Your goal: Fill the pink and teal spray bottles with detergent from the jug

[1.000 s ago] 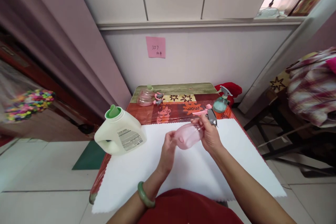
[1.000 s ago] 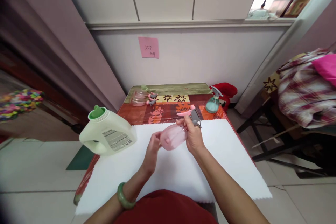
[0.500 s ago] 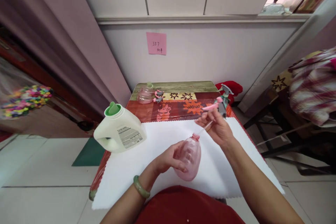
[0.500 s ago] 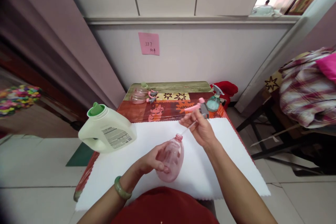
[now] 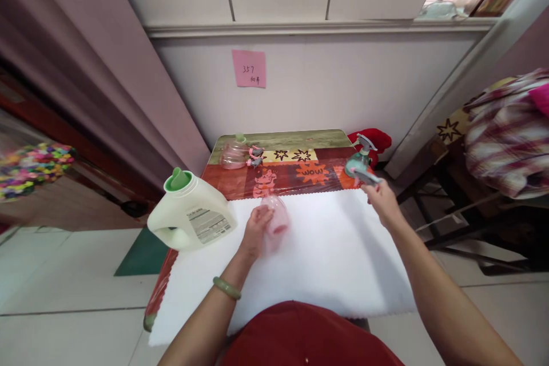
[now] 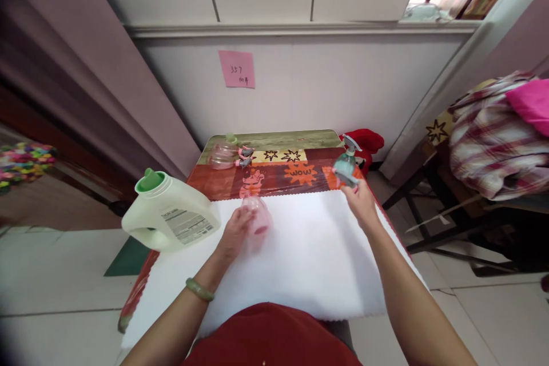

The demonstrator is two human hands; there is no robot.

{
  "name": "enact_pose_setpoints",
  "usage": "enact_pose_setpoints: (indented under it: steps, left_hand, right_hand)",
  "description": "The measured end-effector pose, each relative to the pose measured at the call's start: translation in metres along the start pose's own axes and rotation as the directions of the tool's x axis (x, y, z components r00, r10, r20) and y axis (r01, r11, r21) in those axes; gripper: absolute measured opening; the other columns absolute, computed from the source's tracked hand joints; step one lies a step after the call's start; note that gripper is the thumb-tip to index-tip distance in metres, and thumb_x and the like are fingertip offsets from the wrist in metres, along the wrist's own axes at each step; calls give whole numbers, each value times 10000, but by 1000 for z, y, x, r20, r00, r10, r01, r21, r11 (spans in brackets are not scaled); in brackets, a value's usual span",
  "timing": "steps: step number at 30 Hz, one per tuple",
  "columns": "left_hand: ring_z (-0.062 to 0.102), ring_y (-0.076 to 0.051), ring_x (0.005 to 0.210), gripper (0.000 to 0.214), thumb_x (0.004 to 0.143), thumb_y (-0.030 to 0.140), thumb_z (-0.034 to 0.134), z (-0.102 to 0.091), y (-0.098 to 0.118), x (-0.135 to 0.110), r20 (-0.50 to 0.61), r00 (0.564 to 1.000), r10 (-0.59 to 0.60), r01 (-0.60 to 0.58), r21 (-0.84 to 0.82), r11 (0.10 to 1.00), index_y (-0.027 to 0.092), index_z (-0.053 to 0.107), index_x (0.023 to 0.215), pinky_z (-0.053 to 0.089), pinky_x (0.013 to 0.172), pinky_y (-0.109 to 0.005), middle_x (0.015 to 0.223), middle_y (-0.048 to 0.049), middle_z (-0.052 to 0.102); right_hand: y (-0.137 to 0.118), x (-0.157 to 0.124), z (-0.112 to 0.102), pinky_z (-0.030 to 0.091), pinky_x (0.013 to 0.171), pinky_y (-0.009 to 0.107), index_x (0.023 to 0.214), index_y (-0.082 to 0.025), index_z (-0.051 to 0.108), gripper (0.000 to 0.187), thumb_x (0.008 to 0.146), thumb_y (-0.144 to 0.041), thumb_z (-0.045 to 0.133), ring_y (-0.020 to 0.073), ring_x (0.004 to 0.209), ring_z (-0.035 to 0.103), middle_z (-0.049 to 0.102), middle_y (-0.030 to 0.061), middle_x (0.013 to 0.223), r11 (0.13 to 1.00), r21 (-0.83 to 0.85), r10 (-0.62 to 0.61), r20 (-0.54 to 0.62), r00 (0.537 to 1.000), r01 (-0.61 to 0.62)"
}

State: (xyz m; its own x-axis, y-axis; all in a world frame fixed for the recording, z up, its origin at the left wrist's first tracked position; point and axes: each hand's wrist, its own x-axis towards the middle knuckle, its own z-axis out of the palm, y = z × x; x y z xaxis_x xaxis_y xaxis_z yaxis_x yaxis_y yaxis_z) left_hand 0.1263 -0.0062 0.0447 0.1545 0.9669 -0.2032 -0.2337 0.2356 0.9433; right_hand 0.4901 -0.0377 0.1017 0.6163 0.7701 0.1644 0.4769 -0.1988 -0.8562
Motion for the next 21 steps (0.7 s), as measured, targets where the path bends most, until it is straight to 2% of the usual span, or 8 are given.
enact_pose_setpoints:
  steps: [1,3,6,9,14,17,21]
  left_hand:
    - [630,-224,1065,484,750,465,780,4,-3,7,-33,999,41,-40,39,998,219,556,1102,461,966,-382,1129,-87,665]
    - [632,-233,1064,564,675,416,845,13,-9,20,-63,990,123,-115,121,986,221,543,1109,456,968,-390,1132,-88,663]
    - [630,-246,1080,618,613,353,881,29,-16,35,-55,972,229,-210,237,949,233,547,1119,457,967,-399,1162,-87,656]
    - [627,-251,1094,599,624,325,867,42,-21,45,-31,951,309,-283,323,903,249,553,1128,448,978,-407,1162,-76,657]
    - [645,-250,1033,569,667,334,842,49,-31,56,-14,925,380,-341,409,847,262,527,1136,468,951,-445,1156,-75,655]
    - [647,-250,1030,583,653,331,857,48,-39,58,-18,915,403,-355,439,825,265,515,1122,480,945,-454,1155,-81,648]
    - [652,-255,1021,580,652,331,866,50,-46,58,-40,902,430,-364,466,807,263,509,1104,503,919,-457,1127,-81,643]
  right_hand:
    - [10,-4,5,368,521,268,876,-211,615,195,831,-399,589,158,547,483,519,-49,598,992,-117,58,56,997,-51]
    - [27,-12,15,390,577,294,925,-207,627,215,873,-355,480,195,624,530,567,-5,670,947,-319,78,126,989,-34]
    - [48,-20,26,433,697,328,1018,-180,633,243,890,-292,460,239,825,593,638,82,902,880,-450,-77,176,981,150]
    - [66,-27,33,454,770,335,1118,-184,632,264,899,-265,509,243,928,608,640,115,1073,837,-484,-177,202,963,255]
    - [90,-38,38,479,867,374,1323,-163,564,432,917,-306,534,284,1073,609,649,144,1181,807,-523,-164,246,955,274]
    - [95,-44,38,473,935,398,1404,-144,497,533,899,-308,542,298,1120,606,650,155,1237,803,-528,-159,257,953,276]
    - [90,-54,38,462,987,458,1461,-118,428,617,877,-289,530,333,1167,603,638,182,1294,799,-544,-140,243,960,255]
